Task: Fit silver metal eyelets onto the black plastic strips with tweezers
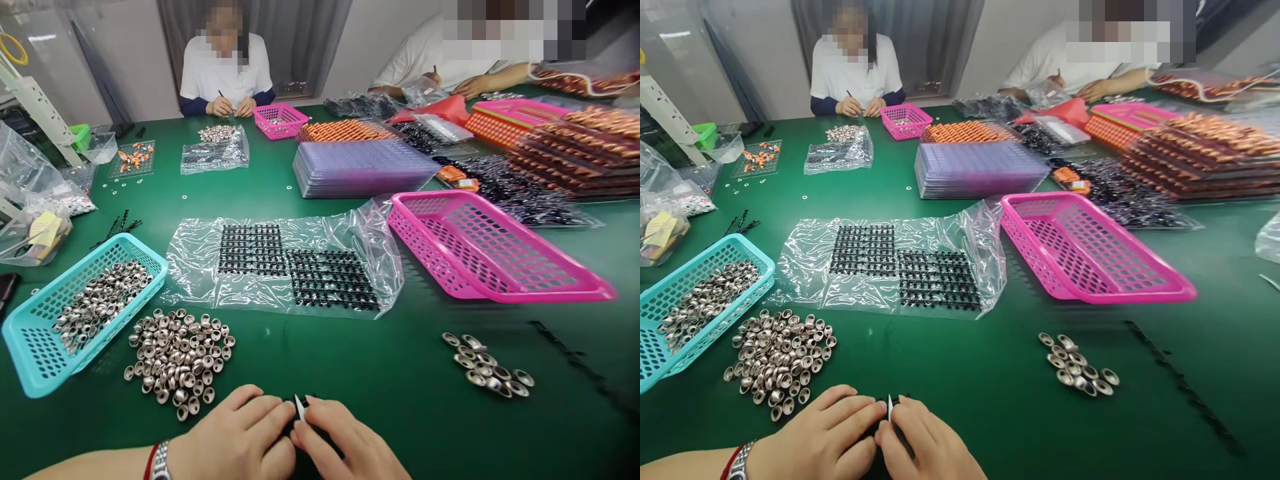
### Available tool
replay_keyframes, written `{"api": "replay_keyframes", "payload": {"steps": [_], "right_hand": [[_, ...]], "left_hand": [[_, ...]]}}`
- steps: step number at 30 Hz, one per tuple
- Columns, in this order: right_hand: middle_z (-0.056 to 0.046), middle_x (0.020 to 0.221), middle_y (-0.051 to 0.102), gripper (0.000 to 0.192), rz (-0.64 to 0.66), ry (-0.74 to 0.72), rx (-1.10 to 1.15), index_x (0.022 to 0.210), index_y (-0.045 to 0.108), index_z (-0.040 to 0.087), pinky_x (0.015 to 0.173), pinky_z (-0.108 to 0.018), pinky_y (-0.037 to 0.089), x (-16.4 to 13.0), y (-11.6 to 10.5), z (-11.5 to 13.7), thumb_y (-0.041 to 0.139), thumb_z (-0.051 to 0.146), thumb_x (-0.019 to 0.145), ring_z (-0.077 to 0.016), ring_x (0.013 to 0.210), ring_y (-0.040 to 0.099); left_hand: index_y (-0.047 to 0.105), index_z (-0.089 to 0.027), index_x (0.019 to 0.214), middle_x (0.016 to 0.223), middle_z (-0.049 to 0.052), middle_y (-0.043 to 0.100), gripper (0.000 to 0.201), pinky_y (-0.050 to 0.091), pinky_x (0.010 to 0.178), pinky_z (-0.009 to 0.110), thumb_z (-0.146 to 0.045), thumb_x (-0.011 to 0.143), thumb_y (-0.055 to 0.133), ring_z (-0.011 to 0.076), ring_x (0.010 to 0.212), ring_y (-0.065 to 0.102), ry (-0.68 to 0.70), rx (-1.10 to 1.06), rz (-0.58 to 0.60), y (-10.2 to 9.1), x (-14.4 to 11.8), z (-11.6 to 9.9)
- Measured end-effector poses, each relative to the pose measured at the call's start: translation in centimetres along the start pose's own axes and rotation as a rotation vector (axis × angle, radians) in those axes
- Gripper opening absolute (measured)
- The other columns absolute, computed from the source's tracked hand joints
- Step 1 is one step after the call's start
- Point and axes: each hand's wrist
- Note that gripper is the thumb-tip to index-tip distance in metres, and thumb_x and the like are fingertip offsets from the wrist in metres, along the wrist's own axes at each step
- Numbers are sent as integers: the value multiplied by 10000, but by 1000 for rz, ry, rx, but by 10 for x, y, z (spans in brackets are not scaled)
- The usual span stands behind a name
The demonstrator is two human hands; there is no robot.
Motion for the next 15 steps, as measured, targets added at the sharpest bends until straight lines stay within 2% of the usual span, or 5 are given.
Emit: {"api": "replay_keyframes", "payload": {"steps": [3, 5, 7, 10, 15], "right_hand": [[-90, 851, 767, 302, 135, -20, 75, 1057, 700, 198, 730, -276, 650, 11, -6, -4, 421, 93, 1008, -187, 771, 762], [-83, 844, 744, 263, 154, 35, 148, 1050, 690, 197, 664, -252, 628, 17, -8, -4, 444, 110, 1021, -164, 717, 727], [-58, 818, 701, 208, 89, 126, 221, 1017, 673, 202, 603, -219, 594, 21, -6, -5, 483, 117, 1019, -137, 671, 684], [-12, 796, 657, 128, -48, 301, 361, 960, 644, 227, 601, -203, 585, 23, -1, -7, 575, 125, 990, -119, 665, 663], [5, 757, 647, 118, -162, 535, 501, 878, 645, 242, 583, -214, 572, 27, -4, -7, 623, 199, 985, -132, 662, 663]], "left_hand": [[689, -142, 996, 1140, 120, 773, 262, 462, 980, 380, -168, 1063, 437, 223, 1037, 666, -1, -18, 54, -3, 0, 1], [677, -132, 1037, 1138, 126, 768, 176, 457, 1002, 377, -168, 1030, 505, 230, 1055, 670, -8, -42, 94, -6, -1, 1], [664, -126, 1057, 1156, 127, 764, 127, 451, 1020, 369, -165, 994, 562, 234, 1071, 674, -17, -65, 123, -8, -1, 1], [649, -130, 1041, 1226, 128, 758, 94, 460, 1017, 359, -151, 971, 591, 237, 1103, 681, -42, -87, 129, -8, -2, 0], [623, -157, 962, 1180, 103, 787, 64, 525, 921, 349, -147, 1014, 586, 222, 1015, 723, -102, -164, 69, -8, 1, 3]]}}
Point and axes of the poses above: each hand's wrist, its own x-axis towards the middle knuckle, its own y-axis out of the palm, z = x × y
